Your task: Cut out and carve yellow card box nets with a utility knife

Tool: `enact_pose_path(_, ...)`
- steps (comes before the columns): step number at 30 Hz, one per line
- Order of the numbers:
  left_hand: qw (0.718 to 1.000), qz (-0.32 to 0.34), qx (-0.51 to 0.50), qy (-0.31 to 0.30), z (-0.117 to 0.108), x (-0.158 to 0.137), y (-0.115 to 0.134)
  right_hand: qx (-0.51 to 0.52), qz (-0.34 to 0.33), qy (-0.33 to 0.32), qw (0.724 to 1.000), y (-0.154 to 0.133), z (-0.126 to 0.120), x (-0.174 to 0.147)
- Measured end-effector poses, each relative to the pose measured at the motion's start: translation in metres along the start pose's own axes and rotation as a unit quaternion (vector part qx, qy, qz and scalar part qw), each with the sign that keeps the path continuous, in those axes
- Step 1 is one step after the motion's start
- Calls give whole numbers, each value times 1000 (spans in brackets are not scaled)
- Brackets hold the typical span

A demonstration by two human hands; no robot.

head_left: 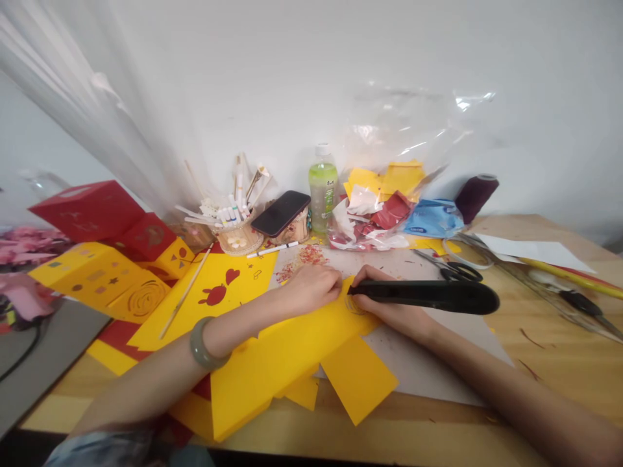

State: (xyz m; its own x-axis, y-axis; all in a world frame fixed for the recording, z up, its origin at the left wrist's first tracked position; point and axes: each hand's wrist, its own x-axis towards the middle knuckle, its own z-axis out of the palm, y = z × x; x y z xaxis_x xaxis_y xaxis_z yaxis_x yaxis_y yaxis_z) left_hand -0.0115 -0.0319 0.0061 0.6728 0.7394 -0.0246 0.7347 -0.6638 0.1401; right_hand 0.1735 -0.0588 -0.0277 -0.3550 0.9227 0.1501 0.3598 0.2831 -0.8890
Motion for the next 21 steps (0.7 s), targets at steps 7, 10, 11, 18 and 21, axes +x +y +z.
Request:
enact_pose_path(7, 1000, -8, -10, -3, 0, -4, -2, -62, 19, -1, 998, -3, 0, -1)
enact_pose_path(10, 1000, -5, -15, -6, -1, -5, -2, -71, -6, -19, 997, -7, -1, -2)
enact_pose_path(11, 1000, -3, -16, -7, 0, -6, -3, -77, -13, -25, 997, -9, -1, -3)
enact_pose_path(18, 999, 20, -33, -4, 5, -6, -7, -132, -7, -23, 991, -23, 2, -7)
enact_pose_path(21, 999, 23, -37, -2, 6, -8, -7, -155, -3, -13, 988, -26, 3, -6)
